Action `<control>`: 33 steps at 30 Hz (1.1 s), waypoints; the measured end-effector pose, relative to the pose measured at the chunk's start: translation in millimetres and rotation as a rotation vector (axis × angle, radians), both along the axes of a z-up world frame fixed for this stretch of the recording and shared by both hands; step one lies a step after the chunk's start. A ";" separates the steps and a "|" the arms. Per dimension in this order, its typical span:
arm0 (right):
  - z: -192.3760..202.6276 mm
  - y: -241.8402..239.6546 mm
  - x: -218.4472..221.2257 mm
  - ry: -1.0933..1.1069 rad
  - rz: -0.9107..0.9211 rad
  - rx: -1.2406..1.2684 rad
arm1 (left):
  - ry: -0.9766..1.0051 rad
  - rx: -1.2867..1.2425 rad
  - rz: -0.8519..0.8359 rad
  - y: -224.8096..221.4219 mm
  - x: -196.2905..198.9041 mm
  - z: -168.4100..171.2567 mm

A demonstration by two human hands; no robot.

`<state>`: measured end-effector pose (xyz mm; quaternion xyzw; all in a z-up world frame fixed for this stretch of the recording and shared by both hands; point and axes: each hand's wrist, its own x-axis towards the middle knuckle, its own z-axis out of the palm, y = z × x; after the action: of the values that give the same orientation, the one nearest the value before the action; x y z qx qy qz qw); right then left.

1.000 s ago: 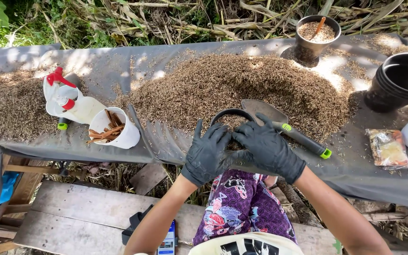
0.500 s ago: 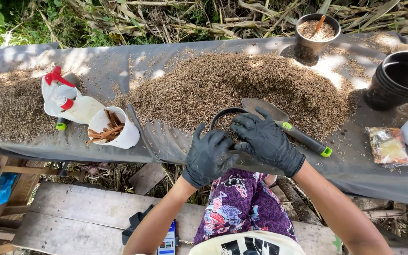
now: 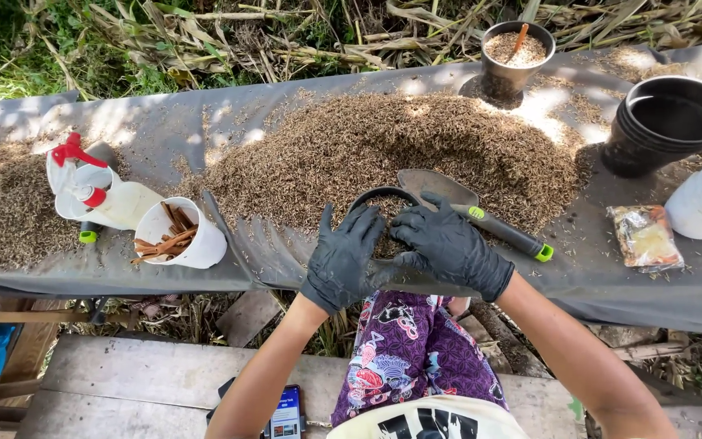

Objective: Filling small plastic seedling pots with soil using a hand trowel and firming the soil by hand.

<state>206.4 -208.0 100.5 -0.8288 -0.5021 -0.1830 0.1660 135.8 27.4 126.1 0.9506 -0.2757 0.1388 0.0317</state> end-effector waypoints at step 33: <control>-2.0 2.4 14.4 -0.117 -0.014 -0.370 | -0.064 -0.174 -0.059 2.1 0.4 6.2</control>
<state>220.8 -205.6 98.6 -0.8365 -0.5303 -0.1362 -0.0200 136.2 29.5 132.3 0.9308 -0.2915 0.1917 0.1092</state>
